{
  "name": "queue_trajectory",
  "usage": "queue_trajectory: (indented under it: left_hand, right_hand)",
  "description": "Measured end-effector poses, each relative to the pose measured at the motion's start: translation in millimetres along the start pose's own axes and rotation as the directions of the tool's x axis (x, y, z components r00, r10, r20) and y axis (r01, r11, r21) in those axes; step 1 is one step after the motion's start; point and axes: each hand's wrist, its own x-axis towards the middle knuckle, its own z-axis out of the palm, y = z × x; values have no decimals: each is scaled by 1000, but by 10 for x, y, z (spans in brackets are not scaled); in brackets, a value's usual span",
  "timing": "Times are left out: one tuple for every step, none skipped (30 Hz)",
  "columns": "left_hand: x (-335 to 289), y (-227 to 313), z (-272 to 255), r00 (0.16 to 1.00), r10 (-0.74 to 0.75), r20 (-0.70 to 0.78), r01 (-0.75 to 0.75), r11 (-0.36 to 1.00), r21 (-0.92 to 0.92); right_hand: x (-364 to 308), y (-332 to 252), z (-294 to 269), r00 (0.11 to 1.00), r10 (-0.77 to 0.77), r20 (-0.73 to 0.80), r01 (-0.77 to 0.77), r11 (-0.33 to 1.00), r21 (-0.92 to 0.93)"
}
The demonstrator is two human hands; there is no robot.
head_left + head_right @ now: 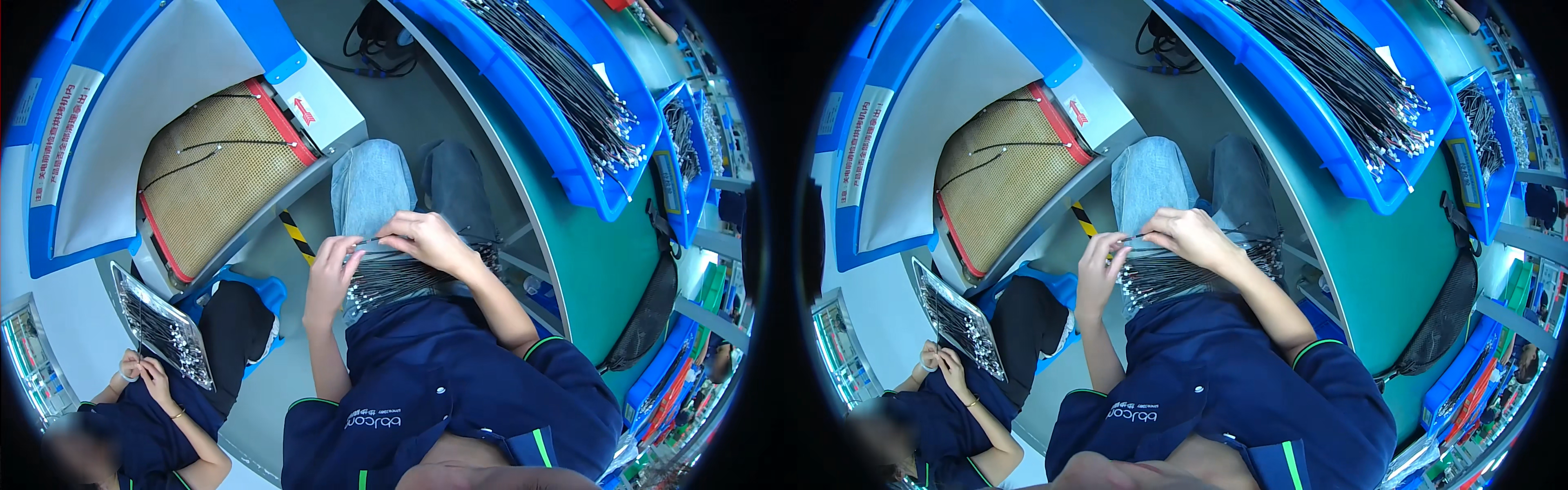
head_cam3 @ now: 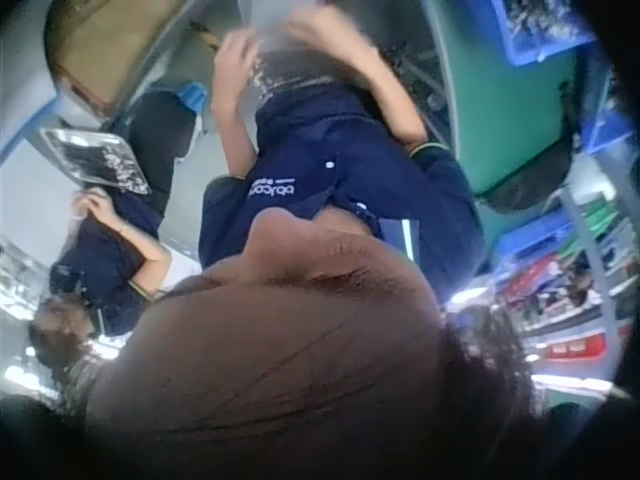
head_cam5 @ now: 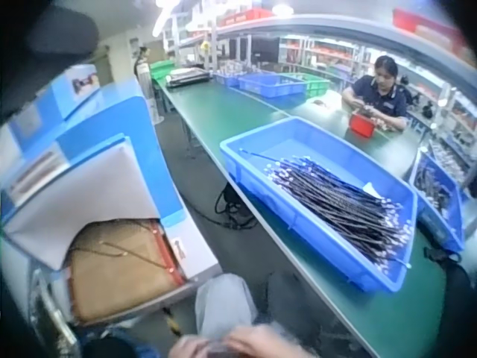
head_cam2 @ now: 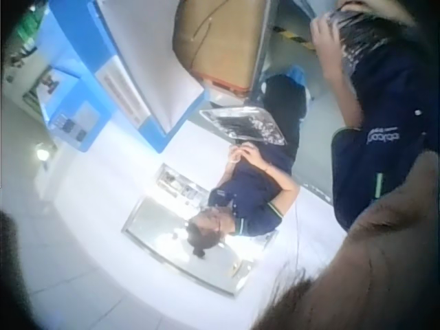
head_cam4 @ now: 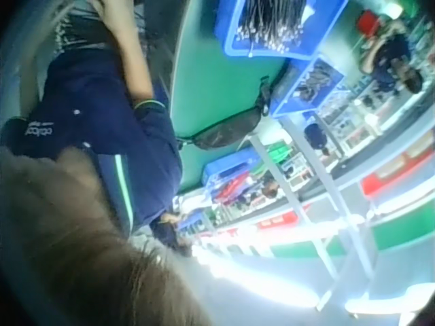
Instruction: The person repeatedly picks up thin black wires with white tips from a blue bin, threads them through a perforated mat on a machine, and places them into a tray. The task involves repetitive manual handling of small components in a factory setting.
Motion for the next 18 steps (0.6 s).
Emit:
queue_trajectory:
  left_hand:
    - [-6, -13, -16, 999, 7, -32, -7, 1000, 16]
    - [-1, -25, -28, 999, 39, -25, -38, 998, 51]
    - [9, -36, -40, 997, 70, -17, -69, 994, 85]
    - [24, -41, -48, 995, 103, -7, -101, 988, 120]
    - [37, -33, -50, 994, 112, -5, -111, 986, 125]
    - [51, -21, -52, 993, 121, -3, -120, 984, 131]
    - [58, -19, -51, 992, 129, 0, -128, 982, 136]
    - [66, -33, -46, 988, 152, 1, -150, 979, 140]
    - [74, -54, -39, 985, 174, 1, -173, 974, 144]
    - [83, -65, -35, 980, 199, 1, -197, 969, 149]
    - [84, -66, -34, 980, 198, 2, -196, 971, 140]
    - [81, -66, -32, 981, 196, 3, -195, 972, 131]
    - [74, -62, -35, 981, 194, 5, -193, 974, 122]
    - [59, -63, -23, 987, 162, -9, -160, 983, 87]
    - [39, -67, 4, 991, 129, -22, -128, 990, 52]
    - [31, -66, 21, 995, 97, -33, -96, 995, 16]
    - [27, -57, 27, 994, 96, -54, -95, 995, 15]
    - [25, -49, 30, 993, 95, -74, -94, 995, 14]
  right_hand:
    - [-1, 3, -10, 1000, 6, 9, -6, 1000, 5]
    - [-2, 6, -14, 1000, 11, 19, -11, 1000, 11]
    - [-4, 13, -7, 1000, 8, 14, -8, 1000, 6]
    - [-4, 22, 5, 1000, 4, 8, -4, 1000, 0]
    - [-4, 28, 12, 1000, 0, 1, 0, 1000, -5]
    - [-3, 30, 11, 1000, -29, -5, 29, 999, -28]
    - [-8, 31, 12, 998, -57, -10, 57, 997, -50]
    - [-12, 32, 15, 996, -85, -14, 84, 994, -71]
    - [-11, 31, 18, 992, -121, -18, 119, 988, -101]
    - [-1, 35, 16, 987, -159, -21, 154, 979, -131]
    - [6, 38, 15, 980, -196, -24, 190, 969, -161]
    - [6, 50, 20, 976, -216, -23, 209, 962, -176]
    - [1, 62, 31, 972, -236, -22, 228, 955, -189]
    - [-4, 68, 38, 967, -256, -20, 247, 948, -202]
    - [-7, 58, 37, 966, -259, -13, 251, 946, -206]
    - [-6, 43, 31, 965, -264, -9, 256, 944, -210]
    - [-2, 30, 25, 963, -268, -4, 261, 941, -215]
    - [9, 18, 24, 965, -259, -29, 250, 951, -182]
